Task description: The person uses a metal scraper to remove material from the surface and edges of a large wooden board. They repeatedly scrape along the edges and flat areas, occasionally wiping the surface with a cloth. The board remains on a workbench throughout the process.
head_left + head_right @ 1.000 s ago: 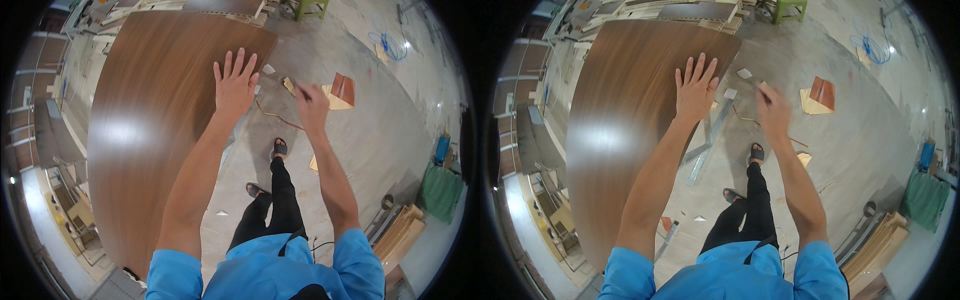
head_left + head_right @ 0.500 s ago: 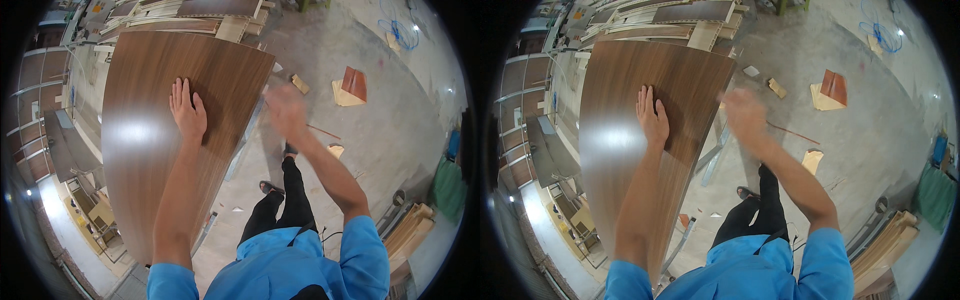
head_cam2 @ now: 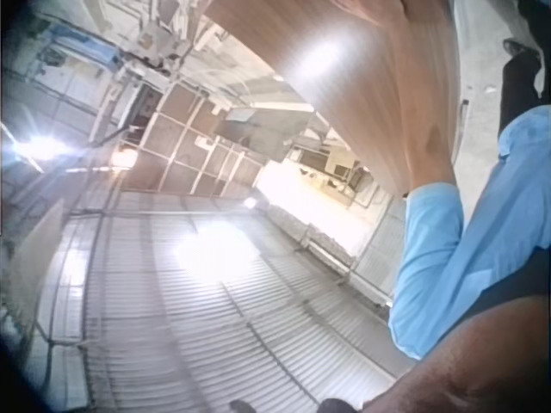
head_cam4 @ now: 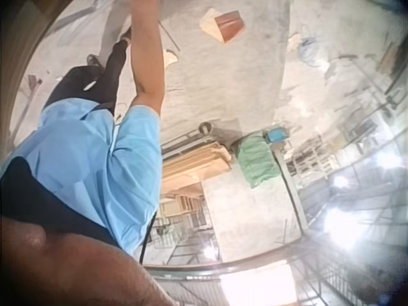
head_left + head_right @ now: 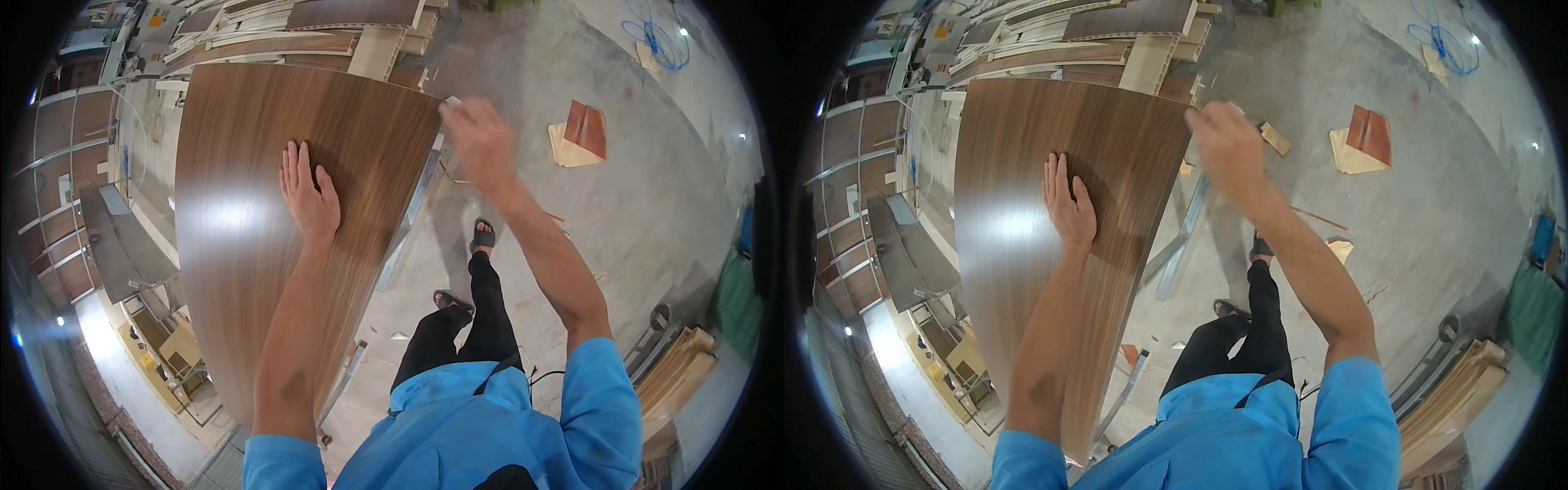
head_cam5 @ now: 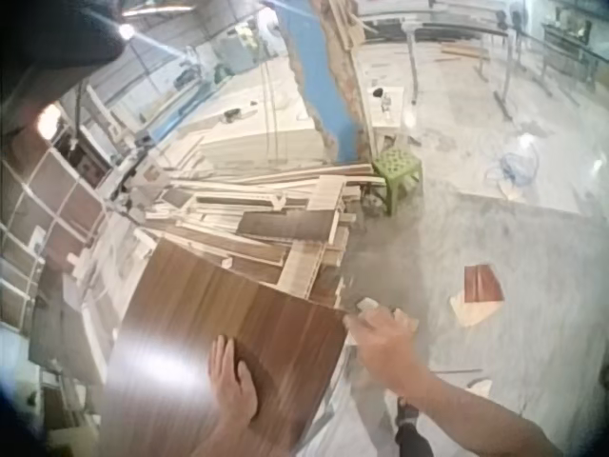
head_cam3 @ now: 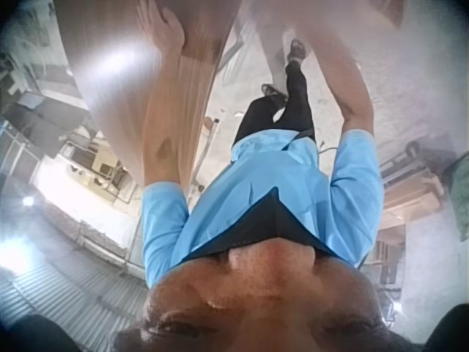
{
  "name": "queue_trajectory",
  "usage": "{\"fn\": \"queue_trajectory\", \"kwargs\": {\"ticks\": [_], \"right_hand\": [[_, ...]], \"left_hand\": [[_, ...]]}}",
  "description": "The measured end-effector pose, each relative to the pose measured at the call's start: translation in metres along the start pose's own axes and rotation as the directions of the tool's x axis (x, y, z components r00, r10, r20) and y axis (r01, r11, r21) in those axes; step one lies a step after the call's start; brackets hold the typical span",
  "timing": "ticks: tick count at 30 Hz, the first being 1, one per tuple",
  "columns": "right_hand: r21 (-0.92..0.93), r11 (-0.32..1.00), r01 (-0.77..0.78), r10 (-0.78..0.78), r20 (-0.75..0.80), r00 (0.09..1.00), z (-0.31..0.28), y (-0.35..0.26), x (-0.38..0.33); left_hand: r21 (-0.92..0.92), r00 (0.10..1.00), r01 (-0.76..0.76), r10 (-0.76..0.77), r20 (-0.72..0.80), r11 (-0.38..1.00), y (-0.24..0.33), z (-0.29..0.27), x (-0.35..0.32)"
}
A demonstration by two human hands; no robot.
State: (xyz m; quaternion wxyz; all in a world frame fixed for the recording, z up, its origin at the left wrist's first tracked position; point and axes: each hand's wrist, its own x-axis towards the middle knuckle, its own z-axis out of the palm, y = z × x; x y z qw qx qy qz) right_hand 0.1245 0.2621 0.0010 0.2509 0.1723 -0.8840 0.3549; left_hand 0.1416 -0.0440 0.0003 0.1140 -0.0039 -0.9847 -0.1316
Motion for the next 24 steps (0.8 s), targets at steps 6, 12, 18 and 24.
{"fn": "queue_trajectory", "kwargs": {"ticks": [6,12,18,24], "right_hand": [[0.183,0.982,-0.054,0.056,-0.008,0.998,0.009,-0.021,-0.032],[0.294,0.898,-0.327,0.413,-0.305,0.858,0.060,0.013,-0.045],[0.377,0.926,0.024,0.038,-0.156,0.987,0.053,-0.047,-0.104],[0.258,0.944,-0.206,0.284,-0.313,0.906,0.054,-0.034,-0.070]], "left_hand": [[0.003,1.000,-0.011,0.011,0.004,1.000,-0.003,0.001,-0.001],[-0.020,1.000,-0.012,0.012,0.023,1.000,-0.004,0.001,-0.001],[-0.034,1.000,-0.019,0.020,0.010,0.999,-0.003,0.001,0.002],[-0.023,1.000,-0.025,0.025,-0.010,0.999,-0.010,0.003,0.000]]}}
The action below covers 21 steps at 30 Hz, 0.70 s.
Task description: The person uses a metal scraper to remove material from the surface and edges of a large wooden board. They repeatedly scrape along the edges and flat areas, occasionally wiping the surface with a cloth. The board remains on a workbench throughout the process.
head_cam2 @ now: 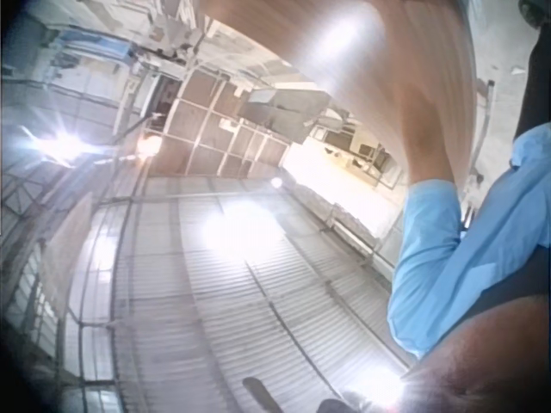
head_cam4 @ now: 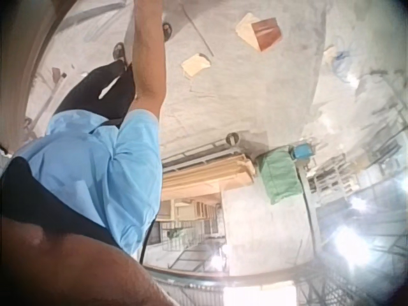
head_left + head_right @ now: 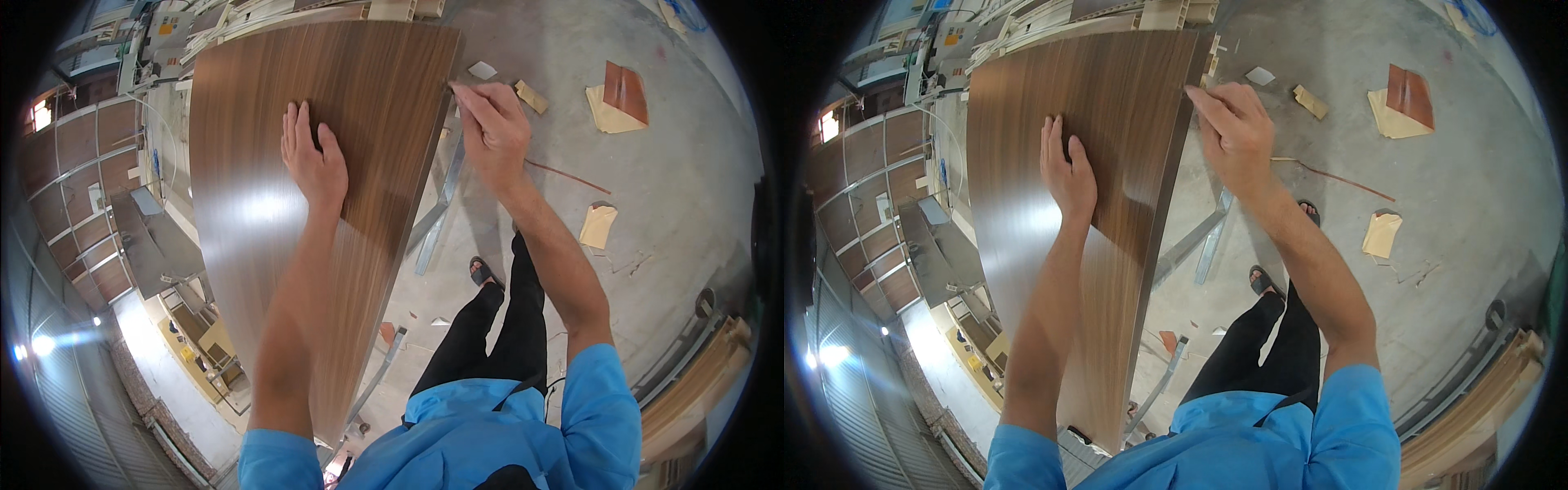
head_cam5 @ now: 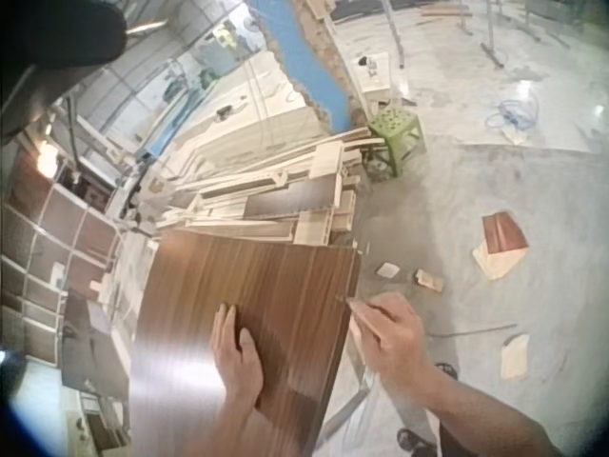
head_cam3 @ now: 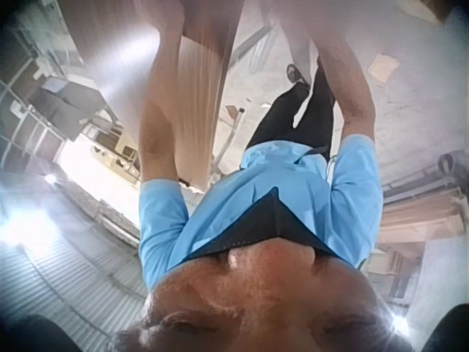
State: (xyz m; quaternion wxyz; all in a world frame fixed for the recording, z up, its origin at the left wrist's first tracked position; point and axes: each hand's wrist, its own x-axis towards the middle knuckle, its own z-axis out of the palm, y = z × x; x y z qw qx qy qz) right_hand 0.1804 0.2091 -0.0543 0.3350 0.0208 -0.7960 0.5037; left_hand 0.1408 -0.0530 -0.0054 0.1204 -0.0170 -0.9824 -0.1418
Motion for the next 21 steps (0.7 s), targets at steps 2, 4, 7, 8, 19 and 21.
{"fn": "queue_trajectory", "kwargs": {"ticks": [2,4,7,8,19,21], "right_hand": [[-0.026,0.981,0.194,-0.194,0.028,0.981,0.006,0.007,-0.008],[-0.015,0.957,0.290,-0.287,0.110,0.952,0.003,-0.003,-0.047],[0.065,0.931,0.358,-0.361,0.285,0.888,-0.018,-0.053,-0.141],[0.049,0.945,0.322,-0.310,0.438,0.844,-0.026,-0.074,-0.170],[-0.204,0.950,0.239,-0.175,0.286,0.942,-0.015,-0.104,-0.106],[-0.226,0.898,0.376,-0.273,0.384,0.882,-0.016,-0.110,-0.139]], "left_hand": [[0.029,1.000,-0.011,0.011,-0.014,1.000,-0.001,0.002,0.003],[0.011,0.997,-0.069,0.069,-0.037,0.998,-0.001,0.006,0.006],[0.028,0.986,-0.159,0.160,-0.037,0.987,-0.007,0.007,-0.003],[0.034,0.986,-0.167,0.167,-0.009,0.985,-0.012,0.004,-0.015],[0.242,0.930,0.317,-0.351,0.110,0.917,-0.218,-0.180,-0.402],[0.245,0.893,0.429,-0.449,0.029,0.870,-0.247,-0.201,-0.459]]}}
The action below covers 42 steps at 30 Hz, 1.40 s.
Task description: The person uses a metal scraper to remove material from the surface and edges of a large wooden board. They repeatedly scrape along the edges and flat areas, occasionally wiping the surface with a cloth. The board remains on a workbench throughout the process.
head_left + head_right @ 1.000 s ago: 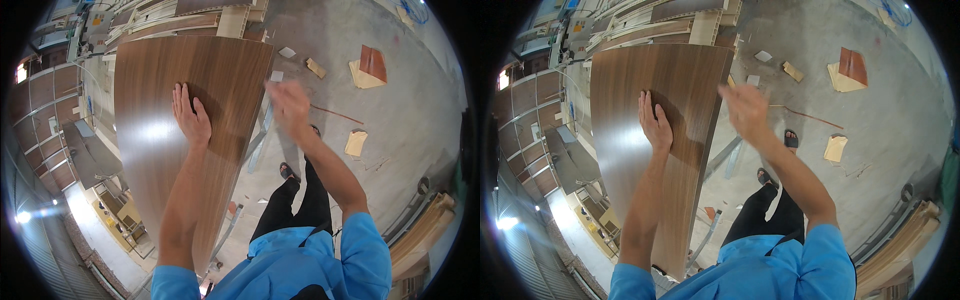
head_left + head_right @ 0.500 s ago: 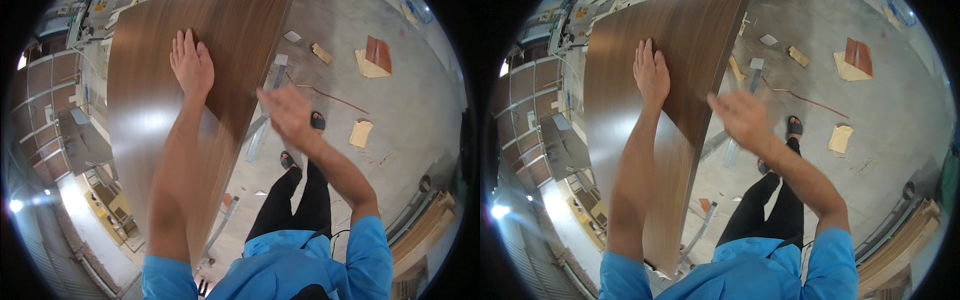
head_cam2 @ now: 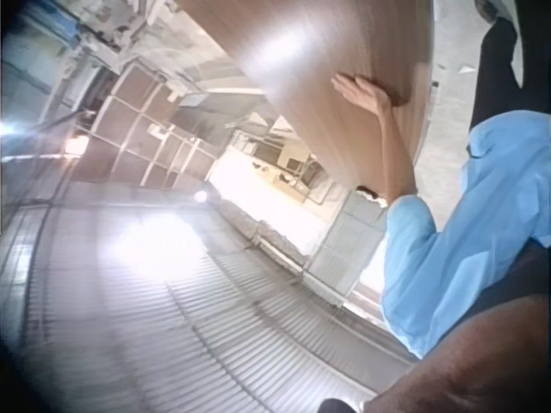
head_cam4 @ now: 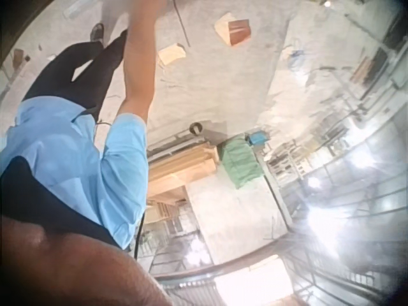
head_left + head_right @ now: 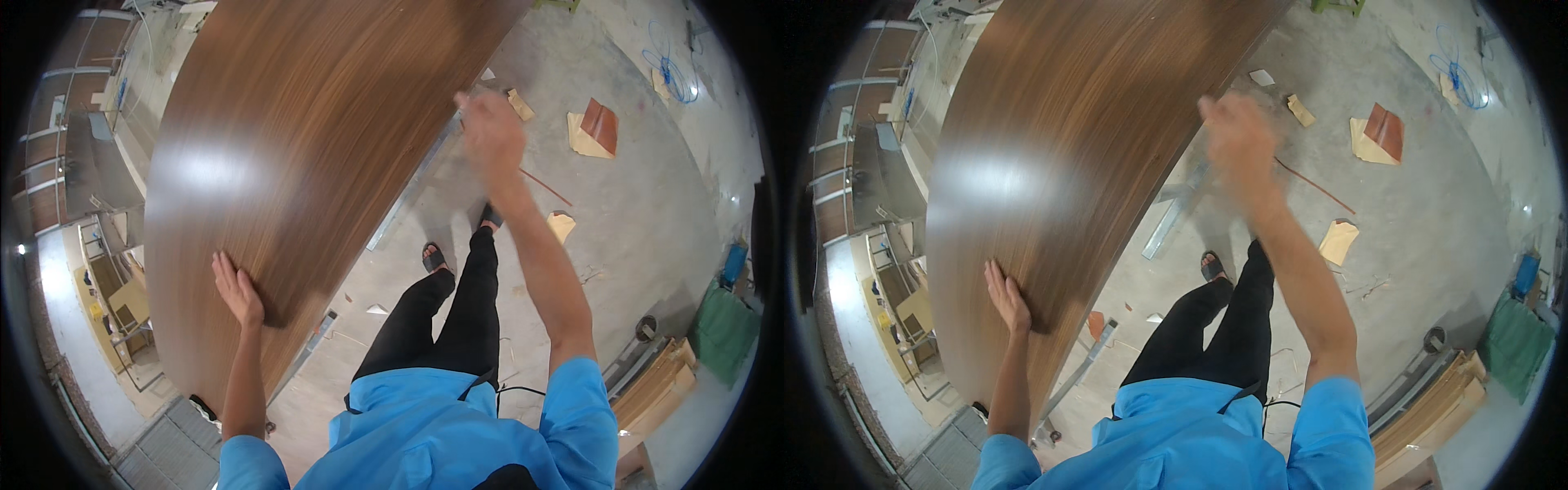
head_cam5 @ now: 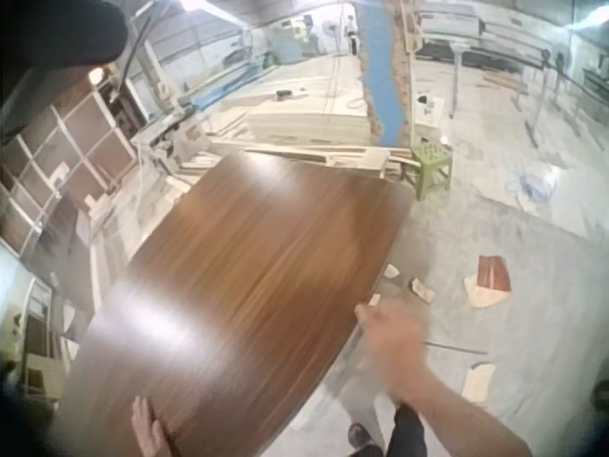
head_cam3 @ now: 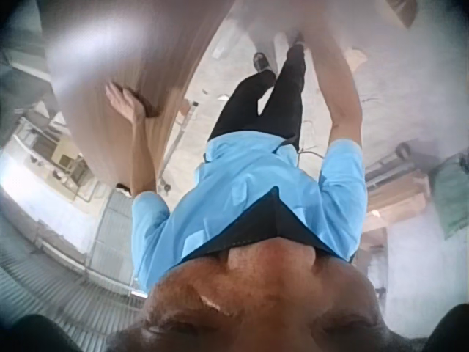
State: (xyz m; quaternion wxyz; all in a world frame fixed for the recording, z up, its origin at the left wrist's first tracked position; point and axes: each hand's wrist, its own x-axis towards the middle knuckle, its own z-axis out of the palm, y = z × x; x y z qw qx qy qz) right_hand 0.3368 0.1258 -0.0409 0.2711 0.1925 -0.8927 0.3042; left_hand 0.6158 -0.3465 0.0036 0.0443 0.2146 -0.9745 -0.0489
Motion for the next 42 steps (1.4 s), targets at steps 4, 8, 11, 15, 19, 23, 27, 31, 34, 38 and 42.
{"fn": "queue_trajectory", "kwargs": {"ticks": [4,8,11,15,19,23,27,31,34,38,42], "right_hand": [[0.195,0.975,0.105,-0.145,0.205,0.968,-0.011,-0.091,-0.070],[0.014,0.993,0.119,-0.120,0.134,0.984,-0.026,-0.104,-0.037],[-0.086,0.990,-0.114,0.115,0.005,0.993,-0.020,-0.060,0.004],[-0.081,0.982,0.172,-0.159,0.148,0.976,-0.005,-0.077,-0.042],[0.258,0.955,0.145,-0.209,0.243,0.947,-0.014,-0.183,-0.123],[0.223,0.941,0.256,-0.282,0.094,0.955,-0.028,-0.194,-0.081],[-0.003,0.985,-0.170,0.170,0.041,0.985,-0.016,-0.137,-0.036],[0.119,0.972,0.201,-0.213,0.106,0.971,0.003,-0.176,-0.115],[0.298,0.952,0.068,-0.166,0.317,0.934,0.008,-0.253,-0.183],[0.420,0.899,0.126,-0.275,0.316,0.908,-0.002,-0.292,-0.167],[-0.049,0.982,0.184,-0.185,-0.023,0.982,-0.010,-0.214,-0.079]], "left_hand": [[-0.031,0.996,0.063,-0.065,-0.054,0.998,-0.048,0.006,-0.036],[-0.034,0.993,0.064,-0.067,-0.098,0.997,-0.049,0.012,-0.036],[-0.024,0.990,0.088,-0.090,-0.106,0.996,-0.043,0.011,-0.034],[-0.027,0.988,0.092,-0.095,-0.122,0.995,-0.039,0.010,-0.035],[-0.019,0.986,0.101,-0.102,-0.133,0.995,-0.039,0.012,-0.036],[-0.021,0.985,0.084,-0.086,-0.152,0.996,-0.038,0.013,-0.034],[-0.017,0.981,0.089,-0.090,-0.170,0.996,-0.039,0.016,-0.034],[-0.007,0.977,0.102,-0.102,-0.187,0.995,-0.042,0.019,-0.034],[-0.024,0.975,0.111,-0.114,-0.189,0.993,-0.042,0.021,-0.035],[-0.029,0.972,0.113,-0.116,-0.205,0.993,-0.039,0.020,-0.033],[-0.035,0.969,0.125,-0.130,-0.211,0.992,-0.038,0.019,-0.033]]}}
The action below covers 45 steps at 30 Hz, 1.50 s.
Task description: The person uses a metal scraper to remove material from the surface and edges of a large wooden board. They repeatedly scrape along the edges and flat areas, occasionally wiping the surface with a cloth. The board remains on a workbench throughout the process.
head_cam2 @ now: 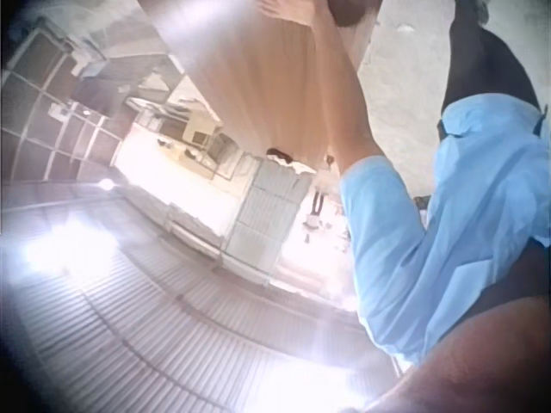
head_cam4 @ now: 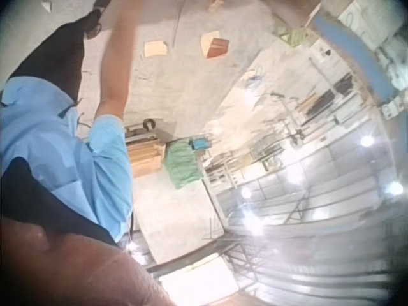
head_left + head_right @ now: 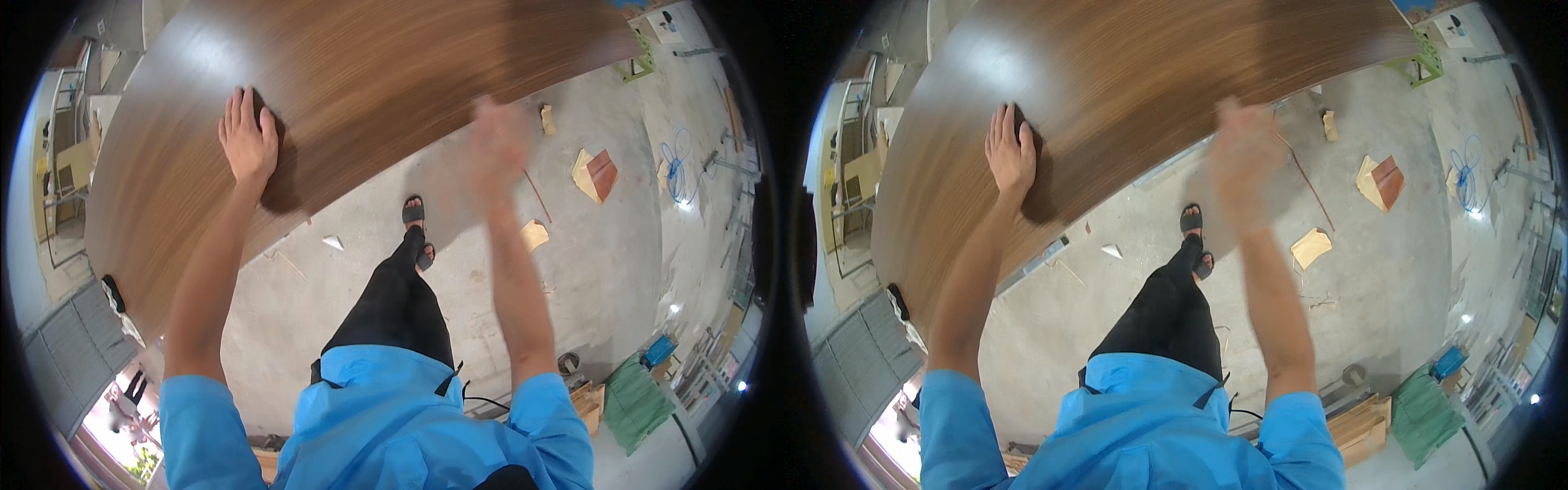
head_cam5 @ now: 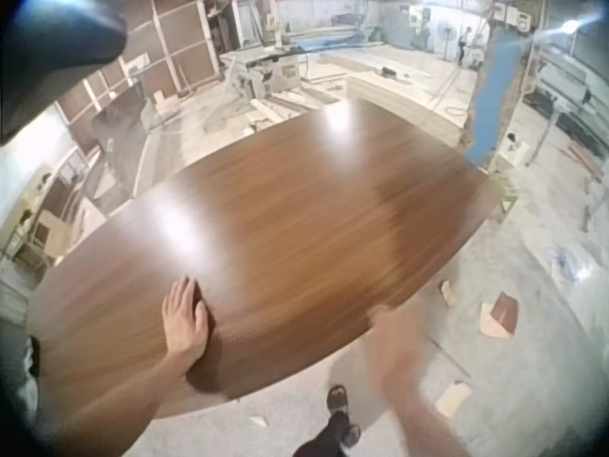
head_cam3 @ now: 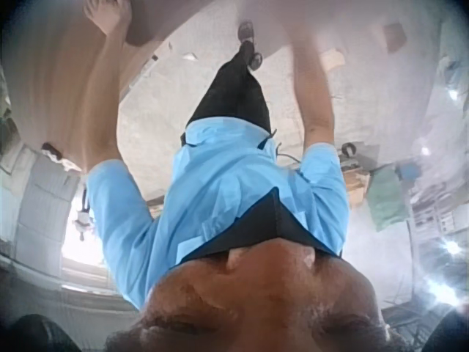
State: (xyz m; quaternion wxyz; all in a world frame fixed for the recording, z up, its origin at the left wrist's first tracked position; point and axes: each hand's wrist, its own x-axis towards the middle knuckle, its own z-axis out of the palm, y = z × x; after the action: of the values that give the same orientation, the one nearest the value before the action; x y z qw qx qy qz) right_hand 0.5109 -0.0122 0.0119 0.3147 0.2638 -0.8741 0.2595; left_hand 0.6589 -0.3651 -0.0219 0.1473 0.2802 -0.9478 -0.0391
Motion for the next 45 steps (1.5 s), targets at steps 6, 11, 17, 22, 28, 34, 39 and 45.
{"fn": "queue_trajectory", "kwargs": {"ticks": [6,11,17,22,28,34,39,45], "right_hand": [[0.029,1.000,0.008,-0.014,0.221,0.975,0.015,0.028,-0.038],[0.399,0.911,-0.102,-0.056,0.366,0.929,-0.007,-0.105,-0.109],[0.136,0.983,-0.122,0.109,0.103,0.989,-0.005,-0.040,-0.050],[0.083,0.993,-0.084,0.078,0.073,0.994,0.015,-0.012,-0.058],[0.249,0.968,-0.033,0.020,0.057,0.998,0.009,-0.129,-0.102],[0.398,0.917,0.029,-0.060,0.064,0.996,0.006,-0.206,-0.142],[0.391,0.917,0.073,-0.153,0.178,0.972,0.010,-0.289,-0.197],[0.763,0.645,-0.031,-0.353,0.334,0.874,-0.013,-0.401,-0.201]], "left_hand": [[0.009,1.000,0.003,-0.003,-0.014,1.000,0.001,0.002,0.000],[-0.011,0.999,0.011,-0.011,-0.032,1.000,0.003,0.004,0.001],[-0.058,0.998,-0.008,0.005,-0.066,0.998,0.002,0.005,0.000],[-0.081,0.993,-0.106,0.102,-0.058,0.991,-0.013,0.015,0.002],[-0.095,0.944,-0.323,0.328,0.042,0.942,-0.169,-0.051,-0.067],[0.103,0.996,0.053,-0.061,0.072,0.993,-0.336,-0.106,-0.185],[0.073,0.993,0.112,-0.115,0.040,0.991,-0.357,-0.097,-0.201],[0.031,0.994,0.106,-0.107,0.021,0.994,-0.346,-0.104,-0.195]]}}
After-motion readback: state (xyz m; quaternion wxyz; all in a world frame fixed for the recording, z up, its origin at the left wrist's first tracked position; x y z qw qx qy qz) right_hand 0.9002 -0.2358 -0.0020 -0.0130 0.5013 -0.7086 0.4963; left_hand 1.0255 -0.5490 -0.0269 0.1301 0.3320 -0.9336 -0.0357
